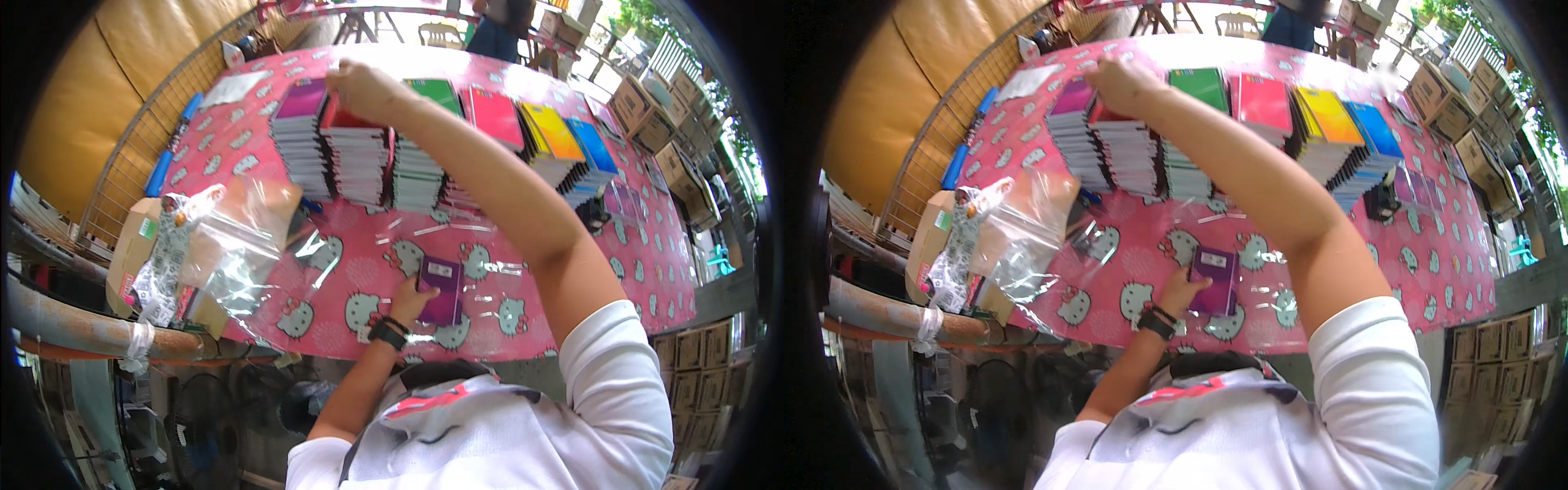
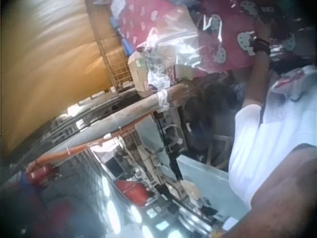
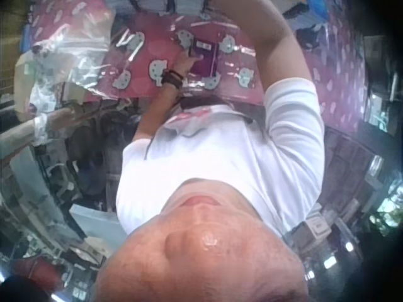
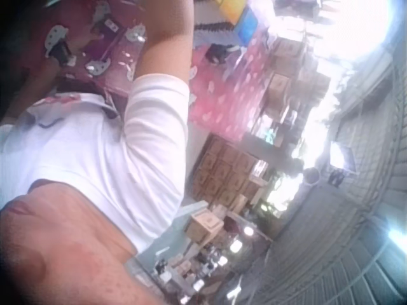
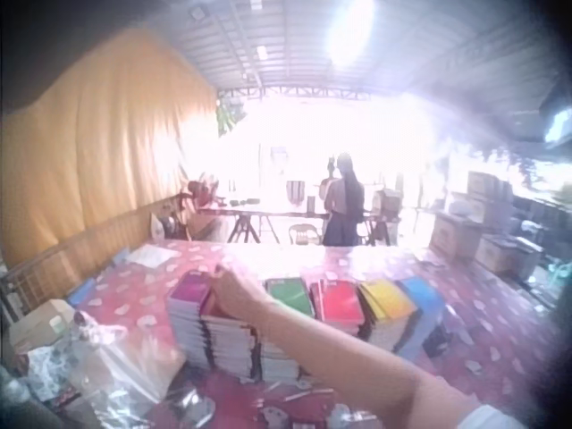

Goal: The person places spiral-bound notebooks into clear plastic bags and seals them with tape. They handle notebooks of various colors, including green, red, yellow, and blue, and use a tape dispenser to secure the bags. The process is repeated for multiple notebooks.

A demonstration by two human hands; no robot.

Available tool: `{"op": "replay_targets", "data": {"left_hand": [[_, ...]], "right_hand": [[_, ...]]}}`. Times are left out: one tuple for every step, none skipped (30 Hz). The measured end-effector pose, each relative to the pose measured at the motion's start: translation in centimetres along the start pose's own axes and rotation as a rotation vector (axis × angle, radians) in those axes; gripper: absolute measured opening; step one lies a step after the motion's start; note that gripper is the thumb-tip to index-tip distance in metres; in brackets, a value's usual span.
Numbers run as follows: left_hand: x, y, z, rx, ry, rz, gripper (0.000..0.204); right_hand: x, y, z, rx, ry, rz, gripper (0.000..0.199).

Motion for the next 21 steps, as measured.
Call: {"op": "replay_targets", "data": {"left_hand": [[-0.3,0.3,0.0,0.020,0.006,-0.012,0.033],[0.3,-0.7,0.0,0.022,-0.032,0.015,0.033],[0.5,-0.5,-0.4,0.052,-0.054,0.038,0.032],[0.6,0.3,-0.7,0.097,-0.070,0.054,0.032],[3.2,-1.1,-1.5,0.069,-0.047,0.122,0.035],[4.5,-1.2,-1.8,0.043,0.096,0.133,0.036],[5.6,-1.6,-1.7,0.007,0.241,0.135,0.038],[5.3,-1.9,-1.5,-0.016,0.388,0.132,0.039],[4.6,-0.7,-1.9,0.102,0.134,0.356,0.041],[1.3,1.4,-1.3,0.243,-0.138,0.559,0.042],[-0.7,2.8,-0.3,0.347,-0.407,0.751,0.044],[-1.4,1.8,-0.6,0.298,-0.214,0.478,0.044],[-1.0,1.0,-0.3,0.236,-0.035,0.203,0.043],[-0.8,0.4,-0.1,0.174,0.137,-0.075,0.043],[0.1,0.2,-0.3,0.217,0.139,0.012,0.043],[0.4,-0.3,-0.2,0.199,0.121,0.066,0.043],[0.5,-0.5,0.0,0.190,0.104,0.121,0.043],[0.5,-0.4,0.1,0.190,0.090,0.177,0.042],[0.8,-0.6,0.0,0.177,0.090,0.151,0.041],[0.6,-0.3,0.0,0.169,0.067,0.110,0.042],[0.3,0.0,0.0,0.163,0.047,0.068,0.042]], "right_hand": [[-0.7,-1.5,0.7,-0.194,-0.052,0.090,0.016],[1.6,-6.4,2.4,-0.261,-0.083,-0.224,0.014],[2.4,-9.9,4.9,-0.222,0.026,-0.413,0.013],[1.7,-11.8,7.6,-0.169,0.097,-0.559,0.012],[3.0,-11.3,8.9,0.085,0.232,-0.727,0.012],[4.0,-10.3,11.0,0.263,0.169,-0.767,0.015],[4.8,-8.1,13.3,0.436,0.094,-0.805,0.018],[5.2,-5.1,16.2,0.631,0.073,-0.838,0.023],[4.7,-1.8,20.4,0.797,0.139,-0.880,0.024],[2.7,3.0,27.0,0.869,0.331,-1.091,0.021],[2.4,6.0,30.6,0.844,0.352,-0.991,0.020],[2.5,7.6,31.3,0.830,0.334,-0.896,0.018],[2.8,7.8,29.8,0.840,0.270,-0.729,0.019],[3.6,7.5,27.3,0.840,0.213,-0.562,0.021],[4.5,6.7,24.8,0.835,0.155,-0.396,0.022],[4.7,3.6,20.8,0.584,0.091,-0.340,0.025],[4.3,-0.1,16.8,0.333,0.040,-0.280,0.028],[3.6,-2.8,13.7,0.193,0.049,-0.089,0.030],[2.6,-4.6,11.4,0.050,0.056,0.099,0.033],[1.0,-4.2,10.7,0.096,0.036,0.171,0.033],[-0.3,-3.8,10.2,0.141,0.017,0.246,0.034]]}}
Point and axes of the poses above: each hand's wrist, its own z-axis away from the middle knuckle, its own y-axis out of the palm, x = y × z, the point moved 7 cm from there along -z, towards the middle knuckle, and after that the axes turned 3 degrees about -z, right-handed, at the moved point
